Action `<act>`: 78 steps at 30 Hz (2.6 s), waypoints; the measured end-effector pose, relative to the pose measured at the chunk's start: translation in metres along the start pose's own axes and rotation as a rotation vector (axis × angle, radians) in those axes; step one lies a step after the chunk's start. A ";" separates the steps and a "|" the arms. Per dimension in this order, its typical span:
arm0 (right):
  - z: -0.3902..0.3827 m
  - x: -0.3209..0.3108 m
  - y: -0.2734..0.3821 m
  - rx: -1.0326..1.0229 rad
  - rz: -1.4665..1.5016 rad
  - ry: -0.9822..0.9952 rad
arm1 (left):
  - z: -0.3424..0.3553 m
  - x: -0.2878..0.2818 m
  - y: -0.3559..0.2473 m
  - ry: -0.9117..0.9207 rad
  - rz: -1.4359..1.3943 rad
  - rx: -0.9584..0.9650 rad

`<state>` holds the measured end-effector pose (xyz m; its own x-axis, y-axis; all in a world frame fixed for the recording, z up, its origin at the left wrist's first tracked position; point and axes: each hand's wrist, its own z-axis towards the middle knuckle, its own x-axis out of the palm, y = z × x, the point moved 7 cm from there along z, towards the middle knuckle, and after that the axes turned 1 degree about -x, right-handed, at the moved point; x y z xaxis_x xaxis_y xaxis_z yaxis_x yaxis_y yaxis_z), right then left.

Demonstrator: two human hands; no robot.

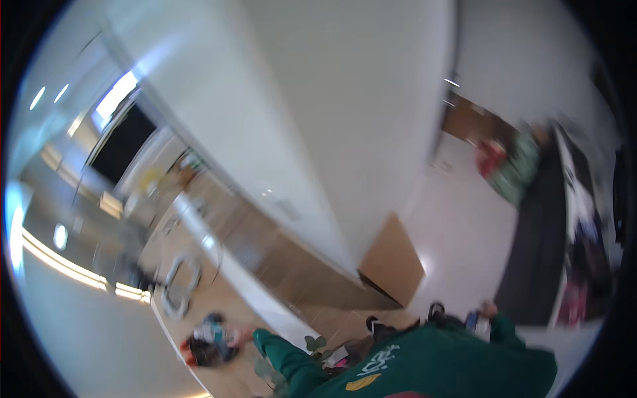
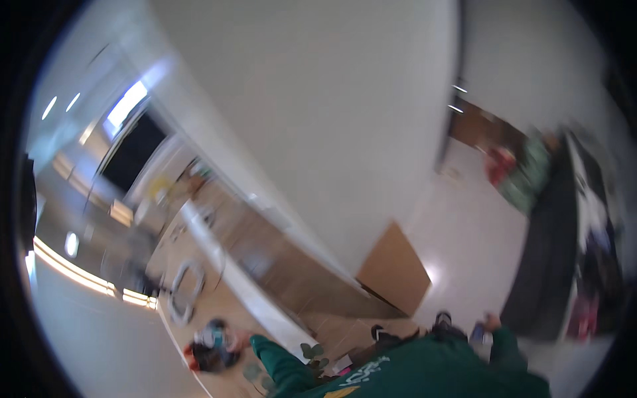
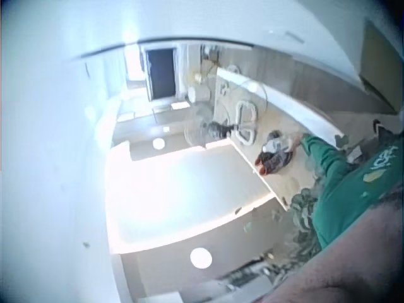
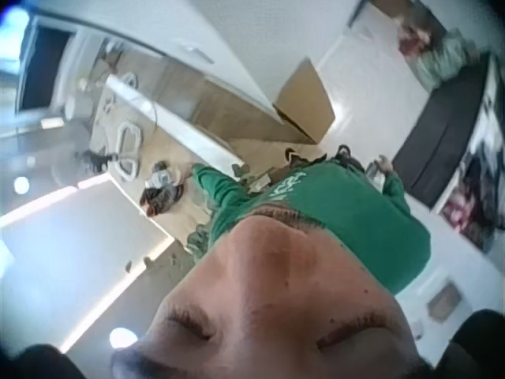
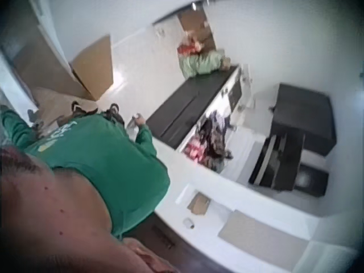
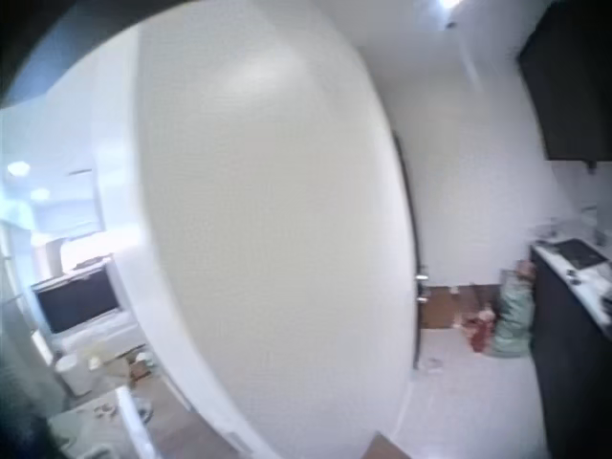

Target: The person prepares joint compound on a hawk using a putty knife, then applies it to a wall seam next to a door frame.

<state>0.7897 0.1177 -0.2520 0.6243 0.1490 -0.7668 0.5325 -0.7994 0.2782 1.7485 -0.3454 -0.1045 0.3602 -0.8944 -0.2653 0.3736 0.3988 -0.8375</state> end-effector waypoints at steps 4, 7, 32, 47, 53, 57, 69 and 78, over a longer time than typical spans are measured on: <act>-0.009 -0.019 0.019 0.018 0.147 -0.062 | -0.100 -0.024 -0.065 0.121 -0.203 -0.079; -0.016 -0.052 0.018 0.006 0.355 -0.108 | -0.170 -0.064 -0.150 0.255 -0.421 -0.056; 0.156 -0.311 -0.231 0.232 1.947 -0.252 | -0.888 -0.560 -0.650 1.756 -1.236 0.418; 0.361 -0.558 -0.353 0.235 2.679 -0.628 | -1.379 -0.783 -0.614 3.490 -0.145 0.623; 0.439 -0.600 -0.417 0.275 2.830 -0.840 | -1.525 -0.896 -0.615 3.596 -0.075 1.057; 0.466 -0.626 -0.448 0.145 2.966 -0.829 | -1.597 -0.952 -0.607 3.549 0.032 1.301; 0.453 -0.629 -0.447 0.546 2.504 -1.298 | -1.703 -1.053 -0.595 3.386 0.727 1.903; 0.400 -0.659 -0.420 0.831 2.148 -1.814 | -1.719 -1.050 -0.589 3.542 1.190 1.737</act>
<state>-0.0741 0.1219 -0.0948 -0.9233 -0.2809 0.2619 0.0491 0.5899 0.8060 -0.3189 0.0112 -0.1542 0.7921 0.5638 0.2341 0.5428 -0.4750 -0.6926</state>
